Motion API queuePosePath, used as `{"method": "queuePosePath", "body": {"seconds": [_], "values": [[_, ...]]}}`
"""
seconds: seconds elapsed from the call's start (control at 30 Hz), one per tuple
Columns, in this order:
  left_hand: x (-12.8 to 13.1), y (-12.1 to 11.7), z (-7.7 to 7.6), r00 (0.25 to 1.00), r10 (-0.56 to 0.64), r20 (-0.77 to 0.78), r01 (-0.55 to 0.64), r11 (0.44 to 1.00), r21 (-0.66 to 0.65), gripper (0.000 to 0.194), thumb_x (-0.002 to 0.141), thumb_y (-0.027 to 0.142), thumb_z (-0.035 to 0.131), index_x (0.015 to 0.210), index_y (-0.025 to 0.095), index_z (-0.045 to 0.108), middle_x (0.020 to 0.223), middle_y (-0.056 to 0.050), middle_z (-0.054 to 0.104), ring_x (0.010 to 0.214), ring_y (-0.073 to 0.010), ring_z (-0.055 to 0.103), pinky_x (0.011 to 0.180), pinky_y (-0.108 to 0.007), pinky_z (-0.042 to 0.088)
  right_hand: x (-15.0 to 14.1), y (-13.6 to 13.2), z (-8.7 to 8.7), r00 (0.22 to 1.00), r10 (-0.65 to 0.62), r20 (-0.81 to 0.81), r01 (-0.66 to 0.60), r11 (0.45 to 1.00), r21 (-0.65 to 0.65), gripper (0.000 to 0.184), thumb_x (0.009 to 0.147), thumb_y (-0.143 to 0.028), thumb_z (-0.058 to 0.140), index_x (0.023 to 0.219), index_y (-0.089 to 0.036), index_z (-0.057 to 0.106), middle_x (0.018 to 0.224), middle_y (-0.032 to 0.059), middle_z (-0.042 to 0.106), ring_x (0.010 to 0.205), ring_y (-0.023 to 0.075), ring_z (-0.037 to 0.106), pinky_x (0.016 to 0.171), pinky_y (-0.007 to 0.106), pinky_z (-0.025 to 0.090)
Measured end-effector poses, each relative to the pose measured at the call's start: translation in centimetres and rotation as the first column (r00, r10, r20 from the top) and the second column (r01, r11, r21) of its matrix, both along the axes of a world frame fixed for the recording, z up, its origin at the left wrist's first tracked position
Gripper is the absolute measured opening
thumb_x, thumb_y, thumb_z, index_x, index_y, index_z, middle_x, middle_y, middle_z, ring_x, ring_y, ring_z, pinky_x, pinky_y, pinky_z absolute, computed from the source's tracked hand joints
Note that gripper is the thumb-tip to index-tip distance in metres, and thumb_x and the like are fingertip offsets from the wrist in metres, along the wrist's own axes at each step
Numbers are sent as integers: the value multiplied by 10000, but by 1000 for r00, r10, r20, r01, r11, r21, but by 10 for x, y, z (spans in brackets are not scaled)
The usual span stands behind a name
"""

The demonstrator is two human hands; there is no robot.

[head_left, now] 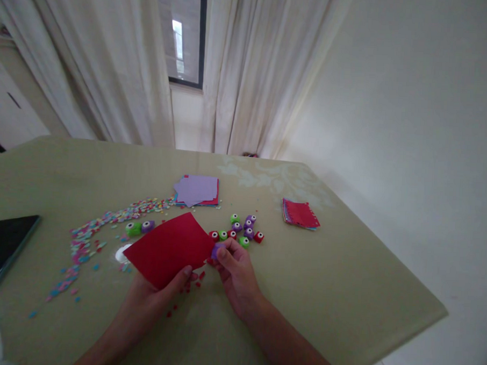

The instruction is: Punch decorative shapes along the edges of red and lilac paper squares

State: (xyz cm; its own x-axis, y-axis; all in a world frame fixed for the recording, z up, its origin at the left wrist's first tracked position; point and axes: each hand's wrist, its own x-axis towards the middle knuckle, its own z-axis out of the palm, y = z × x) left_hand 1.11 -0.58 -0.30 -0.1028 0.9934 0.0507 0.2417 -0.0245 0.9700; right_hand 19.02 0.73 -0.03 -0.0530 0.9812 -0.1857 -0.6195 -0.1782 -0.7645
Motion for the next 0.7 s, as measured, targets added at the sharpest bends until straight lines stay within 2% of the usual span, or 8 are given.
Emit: {"method": "queuePosePath", "body": {"seconds": [0.1, 0.17, 0.3, 0.53, 0.7], "values": [[0, -2, 1, 1000, -2, 0, 2, 999, -41, 382, 737, 563, 803, 853, 200, 772, 877, -78, 844, 748, -294, 799, 664, -360, 670, -2, -3, 3, 1000, 12, -17, -12, 1000, -7, 419, 647, -420, 982, 750, -179, 655, 705, -41, 626, 624, 97, 480, 619, 211, 378], [-2, -5, 1, 1000, 20, -15, -21, 998, -64, 381, 720, 567, 813, 827, 204, 769, 893, -83, 846, 773, -300, 803, 691, -368, 674, -5, -5, 5, 999, 8, -44, -9, 1000, -16, 414, 631, -390, 993, 734, -184, 649, 691, -48, 617, 614, 98, 477, 607, 212, 381], [-7, -9, 0, 998, 40, -43, -43, 996, -81, 385, 708, 560, 811, 871, 213, 780, 886, -84, 849, 778, -310, 806, 690, -378, 678, -10, -9, 7, 995, 6, -100, -11, 999, -49, 400, 615, -360, 1005, 732, -183, 665, 696, -43, 629, 621, 100, 501, 614, 211, 409], [-9, -11, -1, 993, 79, -89, -81, 997, -10, 420, 694, 541, 825, 953, 214, 781, 985, -90, 851, 880, -331, 807, 812, -420, 670, -17, -12, -2, 990, -35, -138, 19, 993, -113, 420, 678, -507, 955, 753, -172, 714, 678, -25, 615, 608, 101, 482, 578, 209, 407], [-8, -14, -2, 996, 37, -79, -40, 999, -36, 399, 729, 555, 808, 918, 206, 777, 894, -79, 850, 784, -309, 806, 734, -393, 674, -19, -14, -1, 983, -37, -178, 21, 996, -91, 345, 688, -390, 974, 760, -168, 720, 726, -21, 638, 628, 91, 494, 588, 191, 420]]}}
